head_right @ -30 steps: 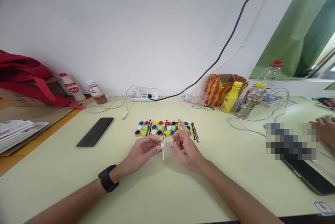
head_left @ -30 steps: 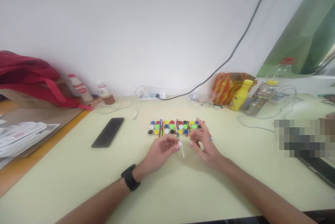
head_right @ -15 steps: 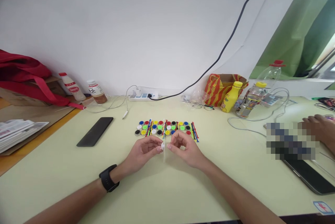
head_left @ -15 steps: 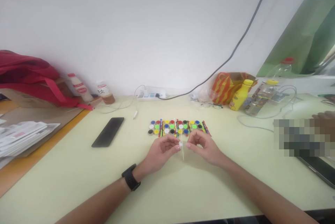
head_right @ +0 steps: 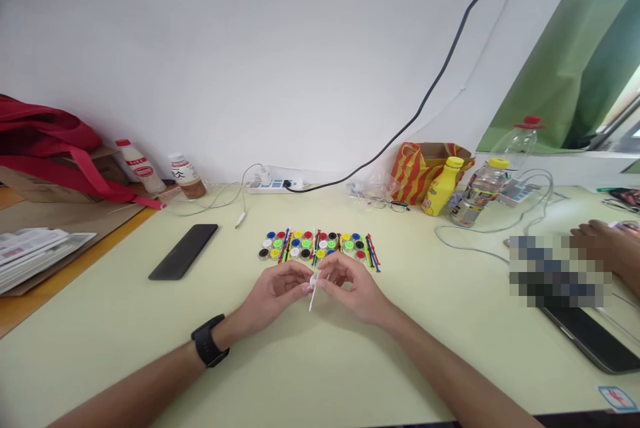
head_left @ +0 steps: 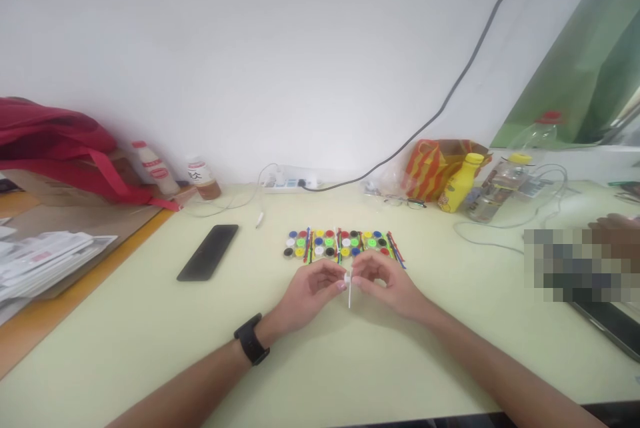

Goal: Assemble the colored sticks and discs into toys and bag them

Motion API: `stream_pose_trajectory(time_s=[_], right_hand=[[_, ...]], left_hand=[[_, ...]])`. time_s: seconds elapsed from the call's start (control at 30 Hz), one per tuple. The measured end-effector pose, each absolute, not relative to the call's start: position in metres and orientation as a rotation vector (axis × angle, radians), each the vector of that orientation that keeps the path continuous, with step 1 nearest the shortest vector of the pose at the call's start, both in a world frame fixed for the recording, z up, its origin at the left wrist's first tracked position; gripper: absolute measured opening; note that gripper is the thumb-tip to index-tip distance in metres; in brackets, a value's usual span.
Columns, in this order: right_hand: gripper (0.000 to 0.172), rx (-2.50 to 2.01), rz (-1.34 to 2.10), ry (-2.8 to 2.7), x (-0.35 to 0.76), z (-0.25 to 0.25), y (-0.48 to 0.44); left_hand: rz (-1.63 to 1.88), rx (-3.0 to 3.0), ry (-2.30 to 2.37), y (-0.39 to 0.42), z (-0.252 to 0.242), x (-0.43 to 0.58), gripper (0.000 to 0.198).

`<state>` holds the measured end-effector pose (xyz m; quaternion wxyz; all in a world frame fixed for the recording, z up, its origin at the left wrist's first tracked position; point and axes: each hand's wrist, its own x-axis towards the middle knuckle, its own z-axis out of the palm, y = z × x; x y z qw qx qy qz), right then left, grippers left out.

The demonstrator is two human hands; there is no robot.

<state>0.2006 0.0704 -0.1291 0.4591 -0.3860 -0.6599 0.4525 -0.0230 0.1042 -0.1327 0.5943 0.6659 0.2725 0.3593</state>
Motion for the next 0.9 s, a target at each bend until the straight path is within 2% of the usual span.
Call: stream_pose_trajectory(time_s=[0.13, 0.17, 0.23, 0.27, 0.33, 0.4, 0.6, 0.9], right_hand=[[0.048, -0.944, 1.004, -1.588, 0.202, -0.134, 0.068], [0.048, -0.952, 0.967, -1.582, 0.203, -0.134, 0.068], [0.029, -0.973, 0.985, -1.616, 0.204, -0.135, 0.068], [0.034, -0.976, 1.049, -1.657, 0.206, -0.135, 0.069], [0.062, -0.945, 1.203, -1.734, 0.209, -0.135, 0.071], [0.068, -0.902, 1.258, -1.746, 0.211, -0.134, 0.075], [0.035, -0.959, 1.209, -1.603, 0.209, -0.128, 0.075], [0.024, -0.943, 1.215, -1.651, 0.203, -0.124, 0.07]], left_hand=[[0.844, 1.521, 0.667, 0.106, -0.134, -0.024, 0.025], [0.845, 1.513, 0.671, 0.106, -0.134, -0.024, 0.026], [0.852, 1.509, 0.681, 0.106, -0.133, -0.024, 0.026], [0.86, 1.511, 0.689, 0.106, -0.132, -0.024, 0.026], [0.874, 1.516, 0.706, 0.105, -0.131, -0.024, 0.026], [0.874, 1.514, 0.713, 0.105, -0.13, -0.024, 0.026], [0.858, 1.522, 0.693, 0.106, -0.133, -0.024, 0.027], [0.823, 1.547, 0.676, 0.106, -0.133, -0.023, 0.028]])
